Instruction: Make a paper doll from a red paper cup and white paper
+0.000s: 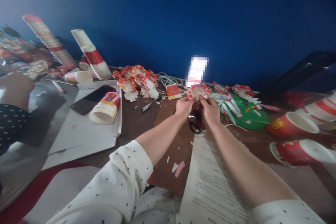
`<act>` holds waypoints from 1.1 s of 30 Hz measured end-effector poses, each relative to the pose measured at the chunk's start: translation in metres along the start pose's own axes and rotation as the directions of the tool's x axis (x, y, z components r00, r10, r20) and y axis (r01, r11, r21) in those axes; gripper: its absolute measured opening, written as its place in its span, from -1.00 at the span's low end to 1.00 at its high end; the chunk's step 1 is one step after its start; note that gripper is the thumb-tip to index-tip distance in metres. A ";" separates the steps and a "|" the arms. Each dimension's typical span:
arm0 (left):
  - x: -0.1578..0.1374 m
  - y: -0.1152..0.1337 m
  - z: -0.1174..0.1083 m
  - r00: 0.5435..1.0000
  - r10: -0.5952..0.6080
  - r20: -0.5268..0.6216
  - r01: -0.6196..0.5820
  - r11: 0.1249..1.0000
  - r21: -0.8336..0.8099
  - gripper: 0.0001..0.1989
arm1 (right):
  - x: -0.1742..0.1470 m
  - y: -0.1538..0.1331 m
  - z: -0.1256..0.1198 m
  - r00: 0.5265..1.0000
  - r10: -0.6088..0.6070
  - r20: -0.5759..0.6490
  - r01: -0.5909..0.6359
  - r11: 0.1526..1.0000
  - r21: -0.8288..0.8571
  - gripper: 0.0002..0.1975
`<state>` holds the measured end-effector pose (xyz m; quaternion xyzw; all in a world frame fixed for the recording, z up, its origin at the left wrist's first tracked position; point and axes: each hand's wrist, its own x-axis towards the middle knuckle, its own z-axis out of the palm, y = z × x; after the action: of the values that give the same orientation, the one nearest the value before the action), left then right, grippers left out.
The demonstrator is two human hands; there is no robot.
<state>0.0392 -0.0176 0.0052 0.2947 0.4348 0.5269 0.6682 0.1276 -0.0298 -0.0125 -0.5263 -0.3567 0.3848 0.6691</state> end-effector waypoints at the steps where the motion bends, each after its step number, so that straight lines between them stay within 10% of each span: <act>1: 0.000 0.000 0.000 1.000 0.007 0.004 -0.007 1.000 0.000 -0.88 | -0.001 -0.001 0.001 1.000 0.013 0.002 -0.013 1.000 0.023 -0.73; 33: 0.003 0.004 -0.002 0.998 -0.048 0.030 0.049 0.998 -0.033 -0.86 | -0.004 -0.013 0.004 0.991 0.133 0.007 -0.131 0.972 0.194 -0.75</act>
<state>0.0353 -0.0139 0.0069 0.2805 0.4230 0.5135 0.6919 0.1239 -0.0334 0.0005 -0.4823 -0.2796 0.4596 0.6913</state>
